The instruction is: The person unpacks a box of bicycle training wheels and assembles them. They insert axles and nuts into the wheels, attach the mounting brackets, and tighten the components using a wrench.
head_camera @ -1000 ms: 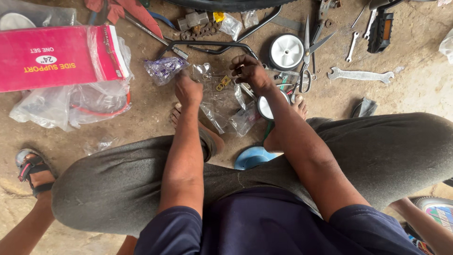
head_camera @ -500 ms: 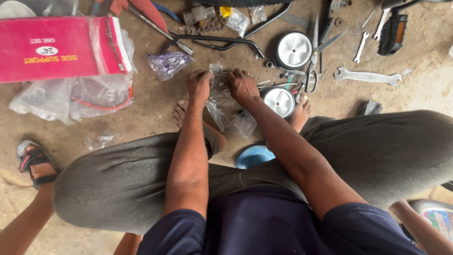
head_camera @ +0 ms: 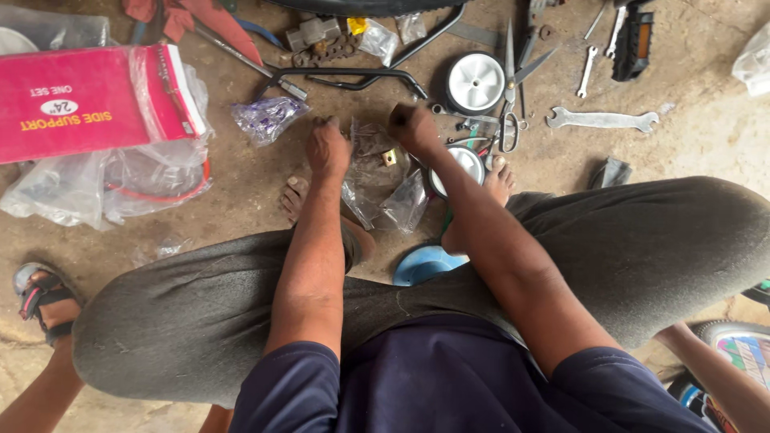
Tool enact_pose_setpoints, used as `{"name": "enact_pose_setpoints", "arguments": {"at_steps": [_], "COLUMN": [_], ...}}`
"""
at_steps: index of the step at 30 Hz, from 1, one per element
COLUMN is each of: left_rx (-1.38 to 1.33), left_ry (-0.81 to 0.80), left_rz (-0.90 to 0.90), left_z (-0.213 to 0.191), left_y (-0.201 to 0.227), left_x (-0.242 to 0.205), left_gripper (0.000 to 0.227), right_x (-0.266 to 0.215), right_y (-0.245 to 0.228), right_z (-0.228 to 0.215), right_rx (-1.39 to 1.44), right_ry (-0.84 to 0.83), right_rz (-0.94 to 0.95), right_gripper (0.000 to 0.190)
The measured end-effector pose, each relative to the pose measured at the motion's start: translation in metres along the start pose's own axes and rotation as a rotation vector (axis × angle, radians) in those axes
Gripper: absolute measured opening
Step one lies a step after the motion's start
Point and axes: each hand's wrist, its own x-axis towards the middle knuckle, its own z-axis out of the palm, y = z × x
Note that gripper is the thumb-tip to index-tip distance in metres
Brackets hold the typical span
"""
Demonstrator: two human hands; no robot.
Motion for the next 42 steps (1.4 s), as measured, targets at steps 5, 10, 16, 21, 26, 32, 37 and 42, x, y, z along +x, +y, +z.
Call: {"name": "enact_pose_setpoints", "arguments": {"at_steps": [5,10,16,21,26,32,37,42], "left_rx": [0.015,-0.001,-0.175,-0.415,-0.315,-0.526,-0.598,-0.850], "left_ry": [-0.062,-0.135,0.138,0.288,-0.046,-0.002,0.177,0.122], "left_rz": [-0.123,-0.235,-0.218,0.065,0.097,0.028,-0.007,-0.200], "left_z": [0.001,0.001,-0.010,-0.013,0.003,0.009,-0.007,-0.048], "left_y": [-0.001,-0.003,0.009,0.054,0.092,0.074,0.057,0.079], "left_x": [0.006,0.007,0.019,0.041,0.021,0.019,0.032,0.022], "left_gripper": [0.031,0.028,0.023,0.014,0.015,0.010,0.010,0.011], "right_x": [0.012,0.018,0.020,0.002,-0.024,-0.036,-0.046,-0.050], "right_y": [0.013,0.014,0.000,-0.004,0.015,0.027,0.033,0.027], "right_z": [-0.034,-0.040,-0.089,-0.106,-0.097,-0.099,-0.085,-0.061], "right_rx": [0.070,0.156,0.643,0.313,-0.062,-0.048,-0.182,-0.302], "right_ry": [0.102,0.101,0.162,0.132,0.195,0.176,0.260,0.202], "right_rz": [0.096,0.040,0.402,0.362,0.099,0.213,0.237,0.244], "right_gripper": [0.017,0.037,0.034,0.032,0.025,0.027,0.026,0.021]}}
